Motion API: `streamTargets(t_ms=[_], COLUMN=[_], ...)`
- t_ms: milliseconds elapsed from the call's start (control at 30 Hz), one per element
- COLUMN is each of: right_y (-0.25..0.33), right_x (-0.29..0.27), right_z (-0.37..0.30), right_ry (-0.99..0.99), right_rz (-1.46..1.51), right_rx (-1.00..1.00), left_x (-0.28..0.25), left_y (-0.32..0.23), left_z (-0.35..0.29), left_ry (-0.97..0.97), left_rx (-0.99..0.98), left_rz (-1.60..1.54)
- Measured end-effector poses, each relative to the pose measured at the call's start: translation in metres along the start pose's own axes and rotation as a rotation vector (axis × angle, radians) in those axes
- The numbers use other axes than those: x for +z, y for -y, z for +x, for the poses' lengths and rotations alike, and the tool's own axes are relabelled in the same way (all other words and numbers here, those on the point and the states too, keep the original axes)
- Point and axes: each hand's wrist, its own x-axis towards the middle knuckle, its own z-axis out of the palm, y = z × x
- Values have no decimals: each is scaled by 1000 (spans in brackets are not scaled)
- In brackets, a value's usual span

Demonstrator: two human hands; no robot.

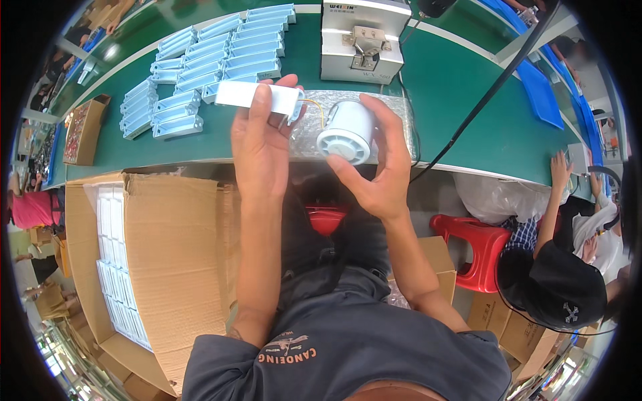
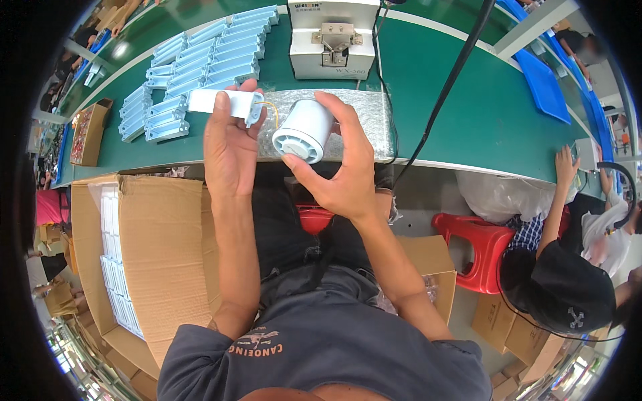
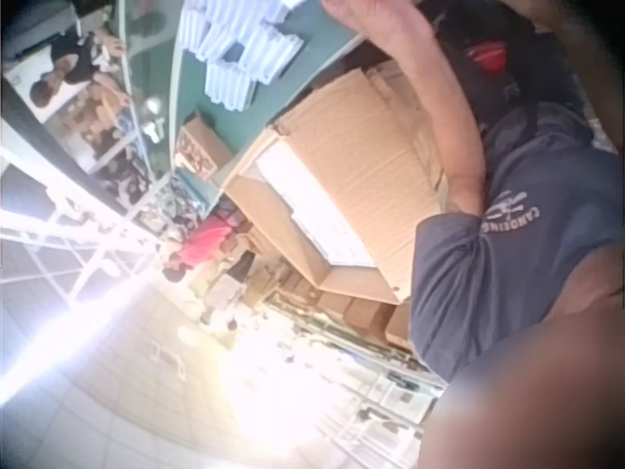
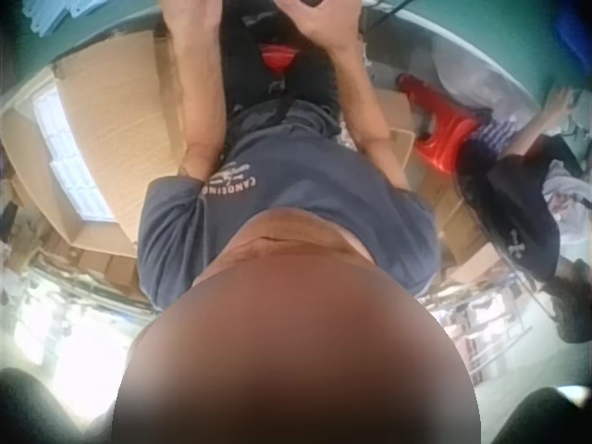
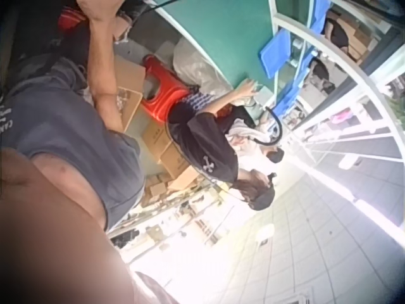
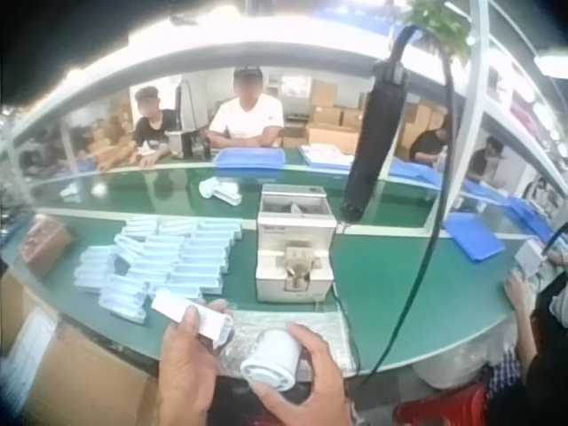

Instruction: Unpacking plastic fan housings from a box and using a benchtop press tool to assemble internal components into them on an electronics production floor.

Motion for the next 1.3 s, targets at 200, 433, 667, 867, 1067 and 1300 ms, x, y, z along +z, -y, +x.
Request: streamTargets(t_ms=[200,433,667,867,1067,1300], right_y=[-5,-5,1,-5,-11,-15], right_x=[-8,-4,-6,-8,0,3], right_z=[2,1,3,-2,2,-1], right_ry=[15,51,120,128,47,29], right_rz=[-28,14,21,104,132,208], right_rx=[4,-4,-77,76,69,128], left_x=[9,3,1,2,20,25], left_y=[-6,1,11,10,11,14], left_z=[6,7,11,6,-5,-6], left_ry=[-41,-20,-38,-18,70,74], left_rx=[174,76,86,21,283,433], left_rz=[175,145,178,109,343,415])
